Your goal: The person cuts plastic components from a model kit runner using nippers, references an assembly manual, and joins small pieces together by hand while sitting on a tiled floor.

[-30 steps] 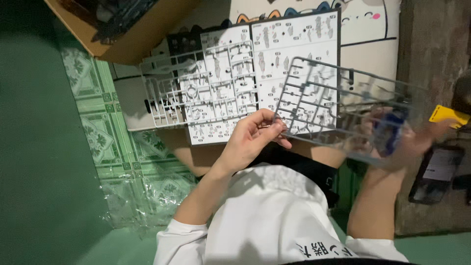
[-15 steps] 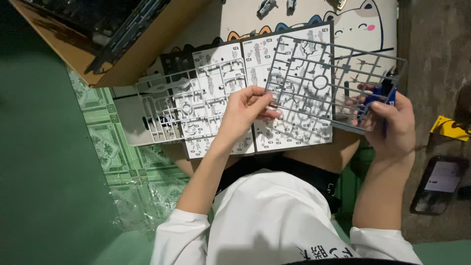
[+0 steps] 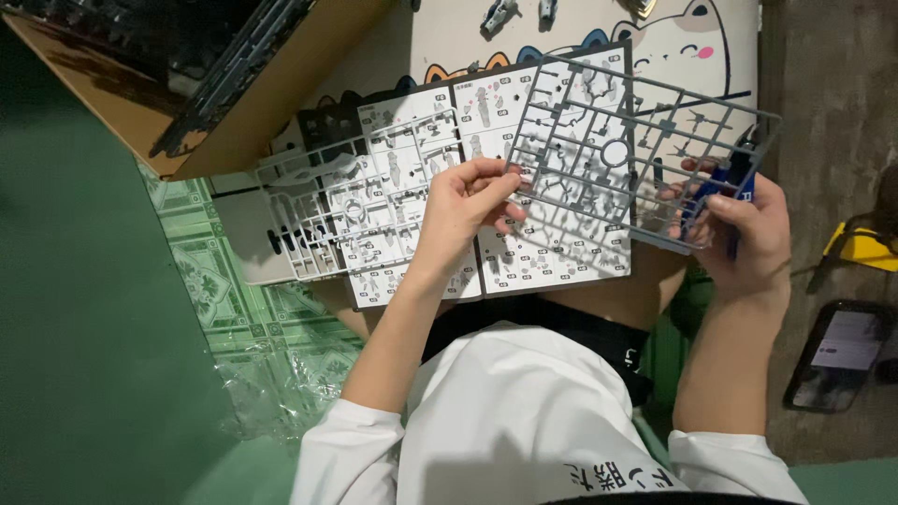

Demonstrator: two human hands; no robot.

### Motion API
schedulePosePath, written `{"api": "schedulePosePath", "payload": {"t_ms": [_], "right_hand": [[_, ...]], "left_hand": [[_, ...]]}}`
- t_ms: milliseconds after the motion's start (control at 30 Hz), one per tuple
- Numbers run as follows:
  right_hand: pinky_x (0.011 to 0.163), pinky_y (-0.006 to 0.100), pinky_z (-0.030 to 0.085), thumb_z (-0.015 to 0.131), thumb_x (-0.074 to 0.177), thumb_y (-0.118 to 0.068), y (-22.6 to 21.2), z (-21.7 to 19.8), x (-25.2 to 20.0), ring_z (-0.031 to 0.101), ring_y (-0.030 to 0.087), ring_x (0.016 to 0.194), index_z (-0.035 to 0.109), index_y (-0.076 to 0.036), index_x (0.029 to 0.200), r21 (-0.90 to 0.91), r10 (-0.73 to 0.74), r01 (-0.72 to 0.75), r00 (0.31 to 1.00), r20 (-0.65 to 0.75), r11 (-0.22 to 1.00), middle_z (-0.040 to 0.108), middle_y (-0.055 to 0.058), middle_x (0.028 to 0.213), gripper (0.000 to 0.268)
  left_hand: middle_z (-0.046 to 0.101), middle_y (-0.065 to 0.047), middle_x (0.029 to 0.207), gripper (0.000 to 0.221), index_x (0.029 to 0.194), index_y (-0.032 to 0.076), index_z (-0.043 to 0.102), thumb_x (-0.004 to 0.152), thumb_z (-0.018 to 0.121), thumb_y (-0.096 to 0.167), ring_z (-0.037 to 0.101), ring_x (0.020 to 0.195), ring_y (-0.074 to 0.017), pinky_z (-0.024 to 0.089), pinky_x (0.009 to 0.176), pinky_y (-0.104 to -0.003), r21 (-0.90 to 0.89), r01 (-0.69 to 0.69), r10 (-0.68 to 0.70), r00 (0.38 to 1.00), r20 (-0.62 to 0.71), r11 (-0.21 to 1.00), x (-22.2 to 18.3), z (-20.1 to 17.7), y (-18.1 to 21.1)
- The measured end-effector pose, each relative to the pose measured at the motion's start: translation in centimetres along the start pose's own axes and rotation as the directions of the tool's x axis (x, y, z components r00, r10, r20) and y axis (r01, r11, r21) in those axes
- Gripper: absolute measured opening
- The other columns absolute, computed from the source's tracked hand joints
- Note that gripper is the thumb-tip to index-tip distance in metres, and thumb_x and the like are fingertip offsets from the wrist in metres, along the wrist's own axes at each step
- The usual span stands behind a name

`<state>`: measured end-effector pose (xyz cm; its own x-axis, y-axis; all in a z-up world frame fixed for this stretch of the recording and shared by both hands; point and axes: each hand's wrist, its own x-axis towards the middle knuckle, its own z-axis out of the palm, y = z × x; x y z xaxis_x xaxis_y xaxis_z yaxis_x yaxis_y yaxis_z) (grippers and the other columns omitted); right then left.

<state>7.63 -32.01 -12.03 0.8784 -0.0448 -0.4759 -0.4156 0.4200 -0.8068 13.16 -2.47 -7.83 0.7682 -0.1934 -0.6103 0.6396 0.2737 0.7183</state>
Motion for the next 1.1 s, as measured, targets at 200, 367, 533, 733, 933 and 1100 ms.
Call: {"api": "schedulePosePath", "payload": {"t_ms": [200,367,533,733,933,1100], "right_hand": [[0.054,0.025,0.062,0.067,0.081,-0.017,-0.3,0.2,-0.6,0.068,0.021,0.081,0.057,0.005,0.119,0.071,-0.022,0.023,1.000,-0.014,0.997,0.065,0.013,0.099,0.045],[0.051,0.023,0.053,0.061,0.077,-0.018,-0.9,0.5,-1.3,0.067,0.020,0.081,0.057,0.005,0.121,0.131,-0.051,0.059,0.997,-0.058,0.990,0.059,0.004,0.064,0.050],[0.056,0.019,0.057,0.065,0.080,-0.028,-1.9,1.5,-2.4,0.070,0.014,0.085,0.060,-0.002,0.120,-0.096,-0.067,0.047,0.974,-0.217,0.994,0.066,0.007,0.092,0.048],[0.045,0.023,0.028,0.052,0.107,-0.019,0.3,-2.1,-2.1,0.037,0.006,0.048,0.042,-0.018,0.084,-0.525,-0.159,-0.002,0.952,-0.262,0.851,0.040,-0.006,0.064,0.026],[0.059,0.032,0.043,0.063,0.123,-0.022,-0.1,-3.9,-3.7,0.056,0.015,0.066,0.058,0.000,0.097,-0.933,-0.381,0.033,0.917,-0.114,0.357,0.057,0.007,0.074,0.035],[0.060,0.048,0.041,0.063,0.119,-0.049,-0.5,-2.7,-4.9,0.053,0.041,0.070,0.058,-0.005,0.103,-0.947,-0.466,-0.207,0.882,-0.072,-0.244,0.054,0.019,0.078,0.047]], "left_hand": [[0.072,-0.018,0.091,0.024,0.098,-0.004,0.067,0.083,0.068,0.015,0.072,0.078,-0.0223,0.058,0.064,-0.024,-0.082,0.017,-0.013,0.999,0.047,0.996,-1.0,-0.4,-0.7],[0.071,-0.020,0.095,0.031,0.104,-0.006,0.065,0.081,0.069,0.015,0.071,0.083,-0.0240,0.060,0.075,-0.028,-0.146,-0.033,0.043,0.997,0.062,0.989,-3.0,-0.9,-1.5],[0.070,-0.022,0.088,0.015,0.100,-0.005,0.065,0.085,0.065,-0.001,0.072,0.079,-0.0275,0.061,0.069,-0.029,-0.197,-0.113,0.128,0.990,0.065,0.974,-7.2,-0.7,-2.4],[0.068,-0.023,0.085,0.006,0.092,-0.006,0.061,0.089,0.063,-0.002,0.070,0.074,-0.0276,0.061,0.067,-0.028,-0.274,-0.135,0.208,0.944,0.257,0.952,-12.4,0.4,-0.7],[0.066,-0.025,0.084,0.004,0.092,-0.007,0.060,0.089,0.062,-0.005,0.070,0.074,-0.0323,0.061,0.065,-0.031,-0.331,-0.151,0.245,0.932,0.266,0.931,-14.8,0.4,-1.2],[0.066,-0.027,0.085,0.006,0.093,-0.008,0.059,0.089,0.062,-0.006,0.070,0.076,-0.0346,0.062,0.069,-0.034,-0.356,-0.229,0.330,0.909,0.253,0.906,-15.9,0.4,-1.6]]}}
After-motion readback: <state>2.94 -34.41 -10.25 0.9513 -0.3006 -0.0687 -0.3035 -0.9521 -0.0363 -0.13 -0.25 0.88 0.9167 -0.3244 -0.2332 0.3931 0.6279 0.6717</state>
